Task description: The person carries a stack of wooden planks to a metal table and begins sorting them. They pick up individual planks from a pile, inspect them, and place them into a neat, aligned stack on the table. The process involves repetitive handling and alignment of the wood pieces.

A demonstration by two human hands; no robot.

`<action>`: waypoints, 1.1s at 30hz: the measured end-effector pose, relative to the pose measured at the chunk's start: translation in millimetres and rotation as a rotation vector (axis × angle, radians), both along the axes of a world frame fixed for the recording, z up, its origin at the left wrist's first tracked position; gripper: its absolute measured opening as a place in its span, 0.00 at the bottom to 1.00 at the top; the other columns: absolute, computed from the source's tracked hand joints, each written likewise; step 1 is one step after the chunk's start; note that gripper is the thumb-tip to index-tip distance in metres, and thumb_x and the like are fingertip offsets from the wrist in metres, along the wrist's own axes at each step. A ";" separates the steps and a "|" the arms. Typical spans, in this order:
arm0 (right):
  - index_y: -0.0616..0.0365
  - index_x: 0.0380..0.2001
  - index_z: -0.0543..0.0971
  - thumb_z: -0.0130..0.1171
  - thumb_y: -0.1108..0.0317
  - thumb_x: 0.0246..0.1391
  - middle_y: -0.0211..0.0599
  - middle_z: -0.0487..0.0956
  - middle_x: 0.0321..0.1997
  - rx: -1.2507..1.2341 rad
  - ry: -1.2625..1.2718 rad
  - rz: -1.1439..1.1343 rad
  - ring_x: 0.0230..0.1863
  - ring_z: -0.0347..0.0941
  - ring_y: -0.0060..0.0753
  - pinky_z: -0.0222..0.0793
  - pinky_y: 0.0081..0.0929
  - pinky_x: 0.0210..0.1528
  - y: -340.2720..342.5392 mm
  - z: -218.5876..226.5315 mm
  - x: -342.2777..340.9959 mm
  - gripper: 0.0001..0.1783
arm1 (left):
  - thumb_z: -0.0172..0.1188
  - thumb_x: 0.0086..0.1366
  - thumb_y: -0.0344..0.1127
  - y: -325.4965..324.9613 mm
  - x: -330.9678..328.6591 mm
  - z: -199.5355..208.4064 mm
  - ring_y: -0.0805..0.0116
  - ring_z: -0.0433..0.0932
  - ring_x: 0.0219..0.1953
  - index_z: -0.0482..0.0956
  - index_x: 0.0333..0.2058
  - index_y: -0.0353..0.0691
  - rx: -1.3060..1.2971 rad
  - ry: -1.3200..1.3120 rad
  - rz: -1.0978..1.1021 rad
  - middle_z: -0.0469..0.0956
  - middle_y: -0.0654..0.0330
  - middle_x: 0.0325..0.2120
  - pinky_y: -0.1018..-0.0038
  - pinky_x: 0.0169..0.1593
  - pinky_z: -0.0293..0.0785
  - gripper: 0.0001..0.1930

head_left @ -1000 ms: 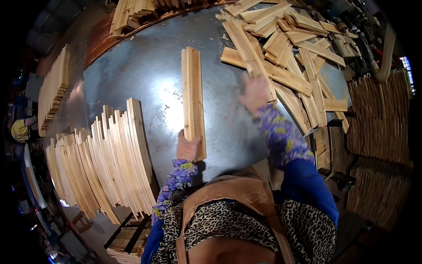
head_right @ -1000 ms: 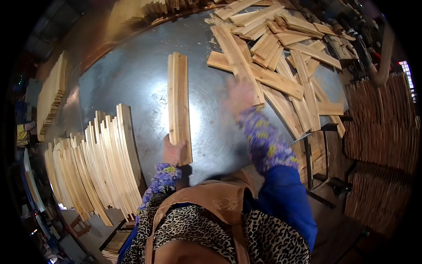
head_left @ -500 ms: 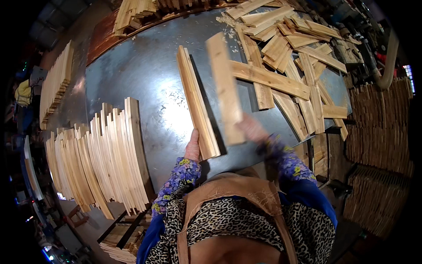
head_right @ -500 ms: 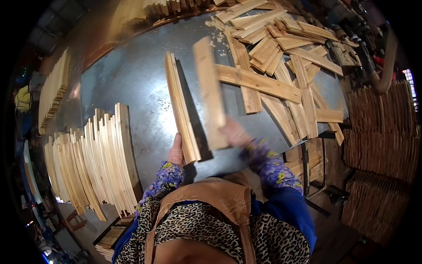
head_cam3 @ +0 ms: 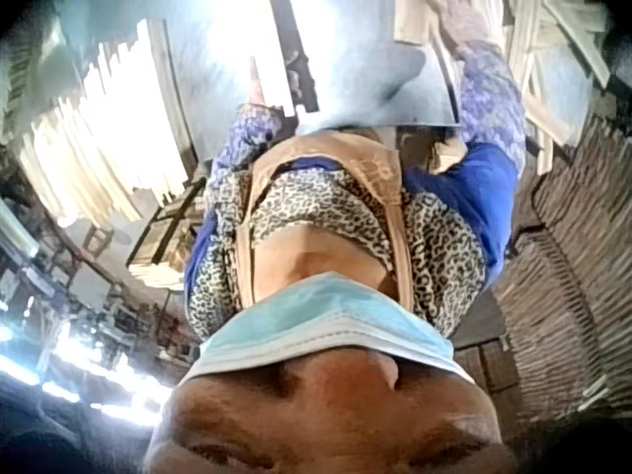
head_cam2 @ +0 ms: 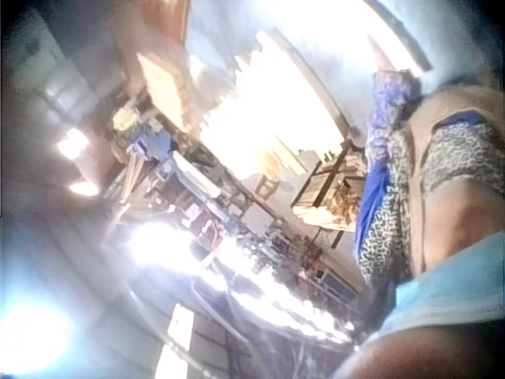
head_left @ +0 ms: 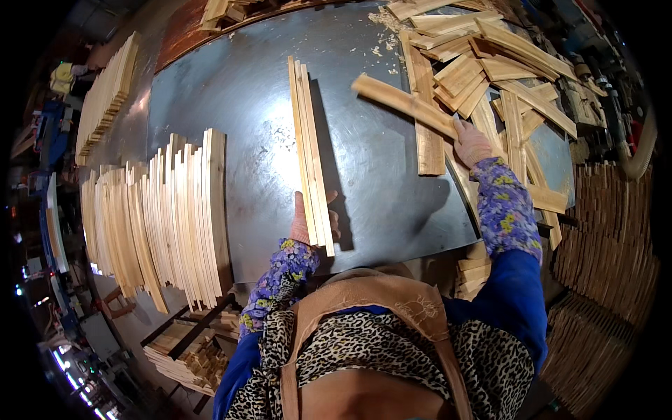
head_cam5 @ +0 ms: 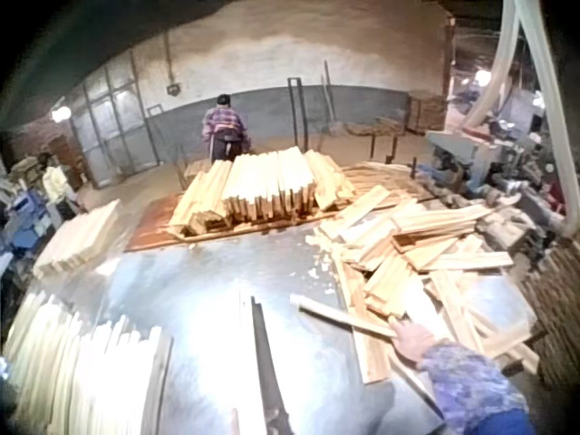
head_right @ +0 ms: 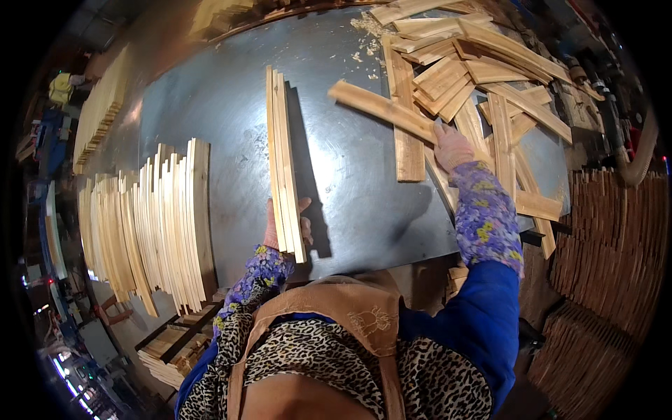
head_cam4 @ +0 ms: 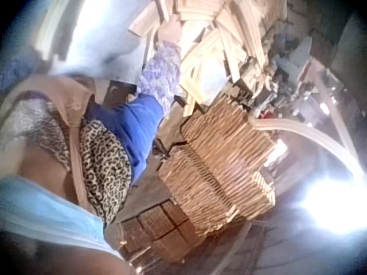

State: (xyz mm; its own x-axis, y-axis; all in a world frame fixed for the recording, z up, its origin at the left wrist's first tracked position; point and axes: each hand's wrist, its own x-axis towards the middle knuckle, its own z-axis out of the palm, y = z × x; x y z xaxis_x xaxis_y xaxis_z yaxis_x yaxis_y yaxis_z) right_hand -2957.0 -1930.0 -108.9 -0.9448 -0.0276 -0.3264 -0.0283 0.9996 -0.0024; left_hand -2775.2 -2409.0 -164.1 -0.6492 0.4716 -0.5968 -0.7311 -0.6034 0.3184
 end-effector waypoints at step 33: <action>0.67 0.70 0.70 0.69 0.67 0.59 0.44 0.82 0.61 -1.899 -0.571 -0.597 0.61 0.79 0.37 0.76 0.36 0.67 -225.7 -45.9 233.0 0.38 | 0.80 0.54 0.43 -181.7 162.6 95.3 0.48 0.75 0.57 0.70 0.58 0.42 -2.194 -0.011 -0.541 0.73 0.45 0.56 0.52 0.62 0.74 0.37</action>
State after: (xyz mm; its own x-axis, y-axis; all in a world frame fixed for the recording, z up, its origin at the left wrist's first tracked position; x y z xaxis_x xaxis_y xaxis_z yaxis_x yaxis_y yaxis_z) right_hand -2724.0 -2155.7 -154.8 -0.7883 -0.4054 -0.4628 0.6048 -0.3730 -0.7036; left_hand -2612.6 -2590.6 -68.8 -0.7223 -0.6330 -0.2787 -0.6586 0.7525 -0.0022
